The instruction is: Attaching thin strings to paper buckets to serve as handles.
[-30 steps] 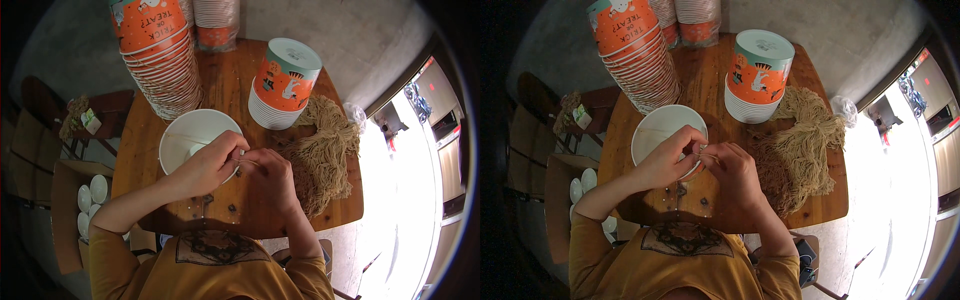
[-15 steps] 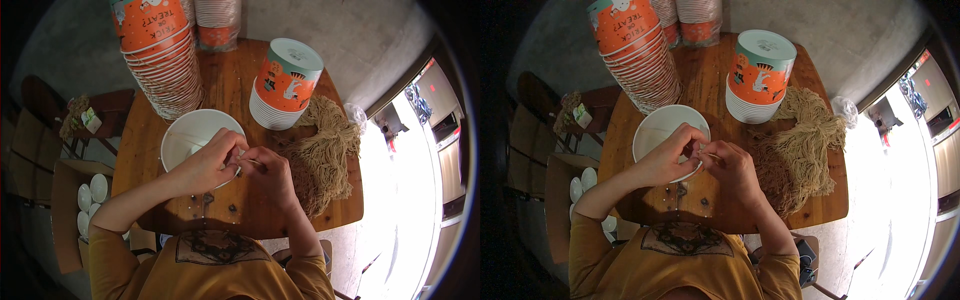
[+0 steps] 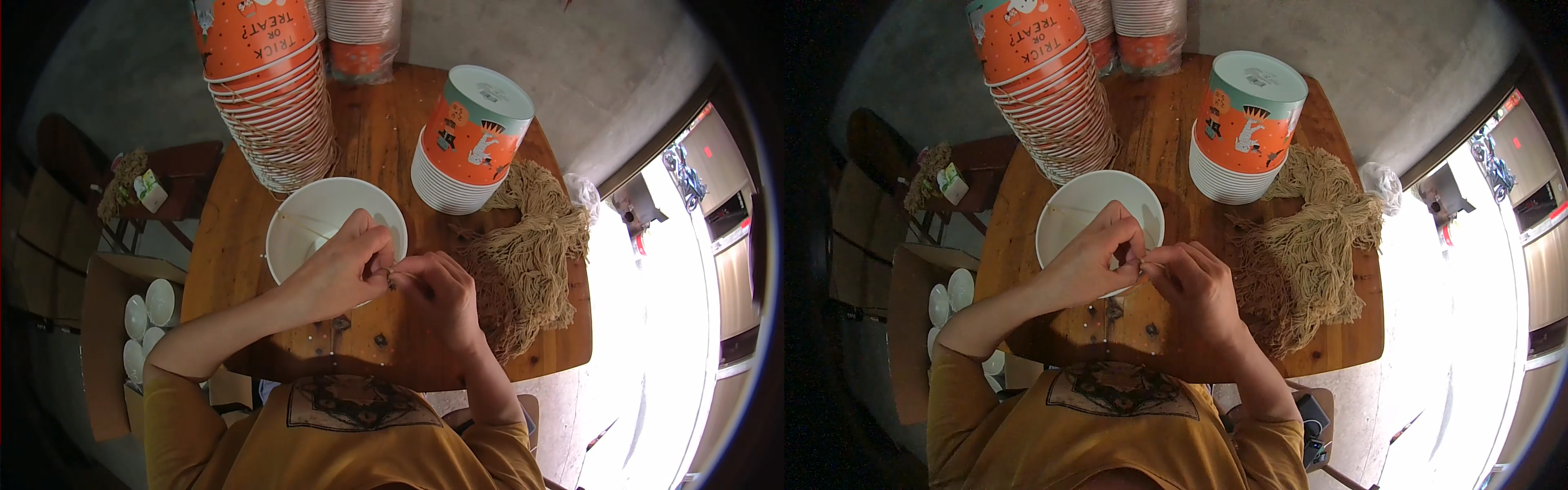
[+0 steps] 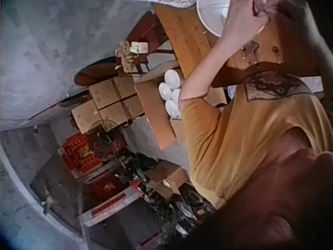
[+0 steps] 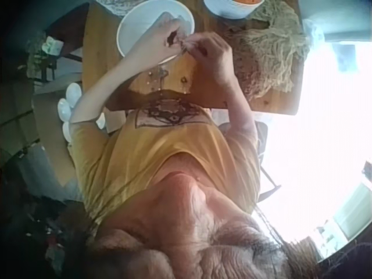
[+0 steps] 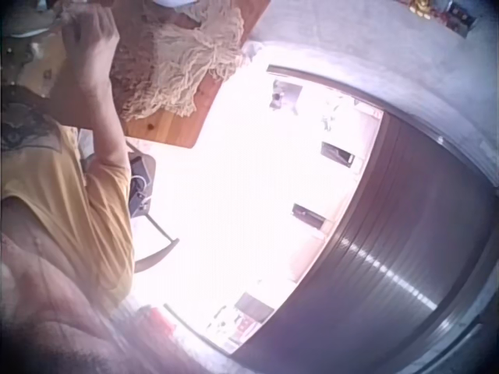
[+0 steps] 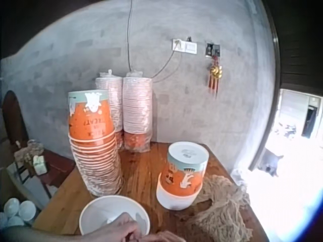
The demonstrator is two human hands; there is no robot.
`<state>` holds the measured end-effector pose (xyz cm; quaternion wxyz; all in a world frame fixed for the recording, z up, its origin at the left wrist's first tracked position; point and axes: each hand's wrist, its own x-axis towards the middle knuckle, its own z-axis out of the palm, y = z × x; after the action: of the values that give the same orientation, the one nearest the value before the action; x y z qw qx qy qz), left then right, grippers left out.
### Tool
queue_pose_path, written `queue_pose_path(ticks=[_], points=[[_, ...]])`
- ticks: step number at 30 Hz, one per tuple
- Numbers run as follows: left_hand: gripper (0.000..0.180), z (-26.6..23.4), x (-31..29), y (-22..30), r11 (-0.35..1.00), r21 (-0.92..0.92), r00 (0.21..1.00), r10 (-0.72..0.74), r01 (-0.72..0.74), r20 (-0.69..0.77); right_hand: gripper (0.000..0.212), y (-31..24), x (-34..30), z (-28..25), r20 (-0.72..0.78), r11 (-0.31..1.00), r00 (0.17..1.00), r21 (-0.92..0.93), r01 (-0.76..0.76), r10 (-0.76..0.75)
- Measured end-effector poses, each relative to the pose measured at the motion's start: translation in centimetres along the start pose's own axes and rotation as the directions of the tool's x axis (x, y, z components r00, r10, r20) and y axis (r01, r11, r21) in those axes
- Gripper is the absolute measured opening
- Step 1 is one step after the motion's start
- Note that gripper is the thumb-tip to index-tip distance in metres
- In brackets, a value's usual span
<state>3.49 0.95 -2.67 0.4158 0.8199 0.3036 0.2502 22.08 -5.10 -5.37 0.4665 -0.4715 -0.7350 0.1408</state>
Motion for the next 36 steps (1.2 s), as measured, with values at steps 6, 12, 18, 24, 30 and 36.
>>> queue_pose_path(ticks=[6, 12, 18, 24, 30, 36], points=[[0.02, -0.1, 0.0, 0.0, 0.999, -0.021, 0.999, -0.044, 0.044, 0.025, 0.015, -0.1, -0.2, 0.2, -0.024, 0.992, 0.992, 0.047, -0.121, 0.122], [0.02, 0.3, 0.2, -0.1, 0.994, -0.089, 0.998, -0.058, 0.055, -0.027, 0.015, 0.3, -0.2, 0.3, -0.025, 0.991, 0.991, 0.023, -0.131, 0.131], [0.018, 0.1, 0.4, -0.8, 0.996, -0.075, 0.998, -0.056, 0.057, 0.01, 0.015, 0.5, 0.1, 0.1, -0.029, 0.998, 0.999, -0.056, -0.033, 0.032], [0.016, 0.6, -0.2, -0.7, 0.978, 0.155, 0.984, 0.156, -0.141, -0.087, 0.014, 0.0, 0.2, 0.0, -0.02, 0.993, 1.0, -0.114, -0.004, 0.002], [0.016, 0.3, -0.5, 0.6, 0.984, 0.167, 0.998, -0.052, 0.059, -0.042, 0.014, 0.0, 0.1, 0.2, -0.042, 0.992, 0.999, -0.124, 0.029, -0.034], [0.016, 0.5, -0.4, 0.0, 0.987, -0.023, 0.984, -0.162, 0.161, -0.071, 0.017, 0.1, -0.1, 0.4, -0.063, 0.992, 0.997, -0.119, 0.033, -0.041]])
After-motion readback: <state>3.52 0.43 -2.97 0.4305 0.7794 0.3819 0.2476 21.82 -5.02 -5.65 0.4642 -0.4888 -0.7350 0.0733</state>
